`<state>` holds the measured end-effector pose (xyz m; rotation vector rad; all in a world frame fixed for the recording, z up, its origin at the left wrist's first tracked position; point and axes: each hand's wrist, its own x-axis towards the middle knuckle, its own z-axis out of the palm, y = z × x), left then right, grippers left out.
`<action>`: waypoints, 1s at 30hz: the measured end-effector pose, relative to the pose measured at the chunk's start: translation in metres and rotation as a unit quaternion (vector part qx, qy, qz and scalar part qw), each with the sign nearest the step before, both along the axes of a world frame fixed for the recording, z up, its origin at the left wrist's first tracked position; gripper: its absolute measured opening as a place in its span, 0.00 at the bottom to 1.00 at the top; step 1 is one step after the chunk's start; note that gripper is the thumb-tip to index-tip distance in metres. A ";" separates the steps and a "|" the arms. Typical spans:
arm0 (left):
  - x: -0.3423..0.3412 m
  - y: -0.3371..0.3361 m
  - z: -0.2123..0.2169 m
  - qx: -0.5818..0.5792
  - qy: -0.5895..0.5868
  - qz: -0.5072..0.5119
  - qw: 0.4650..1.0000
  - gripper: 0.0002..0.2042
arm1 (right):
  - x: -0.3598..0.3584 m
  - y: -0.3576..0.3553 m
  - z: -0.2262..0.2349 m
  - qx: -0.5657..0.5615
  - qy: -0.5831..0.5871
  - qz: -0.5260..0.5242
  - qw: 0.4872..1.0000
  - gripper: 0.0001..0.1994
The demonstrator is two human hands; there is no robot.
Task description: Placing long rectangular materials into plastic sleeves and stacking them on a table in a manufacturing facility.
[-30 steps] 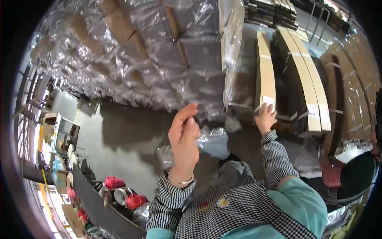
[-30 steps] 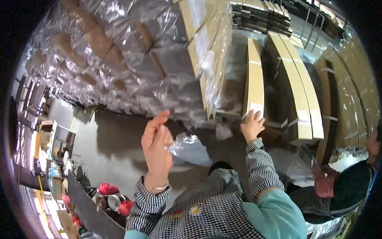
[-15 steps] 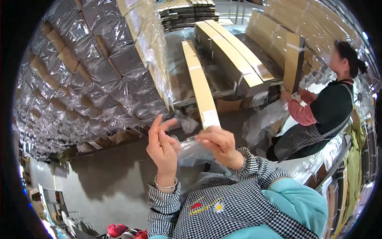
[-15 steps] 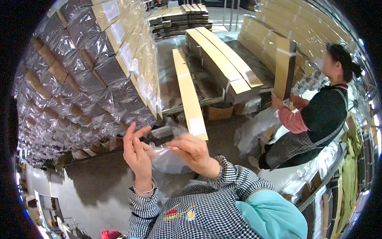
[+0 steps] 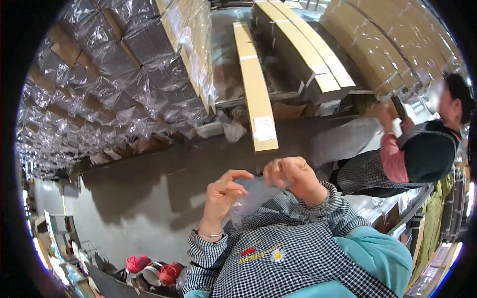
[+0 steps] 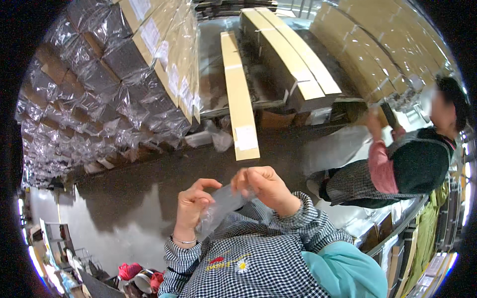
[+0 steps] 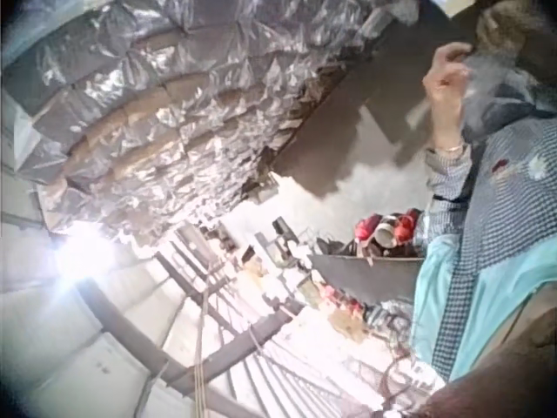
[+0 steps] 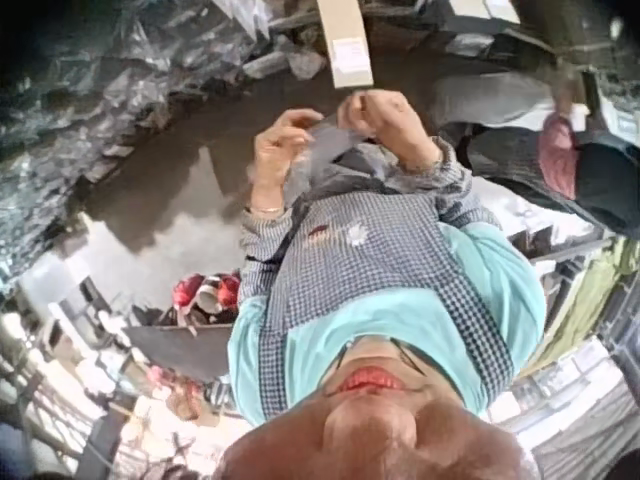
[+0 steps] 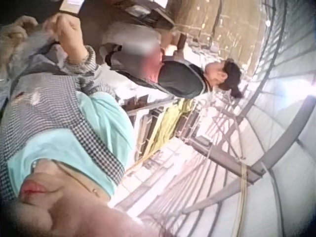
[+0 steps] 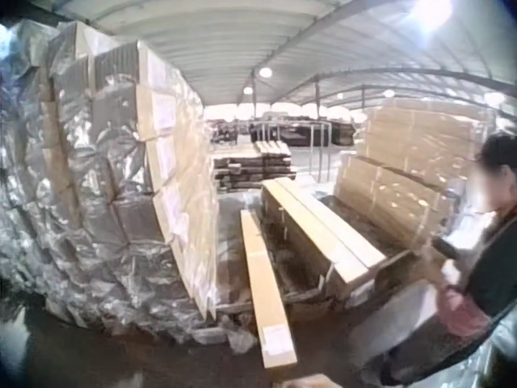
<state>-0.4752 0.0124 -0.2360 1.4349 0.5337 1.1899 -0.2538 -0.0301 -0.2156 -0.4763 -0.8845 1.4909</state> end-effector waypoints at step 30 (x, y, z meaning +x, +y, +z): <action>0.087 0.239 -0.250 -0.122 0.489 -0.336 0.796 0.09 | 0.101 0.144 -0.271 -0.249 -0.481 -0.316 0.779 0.05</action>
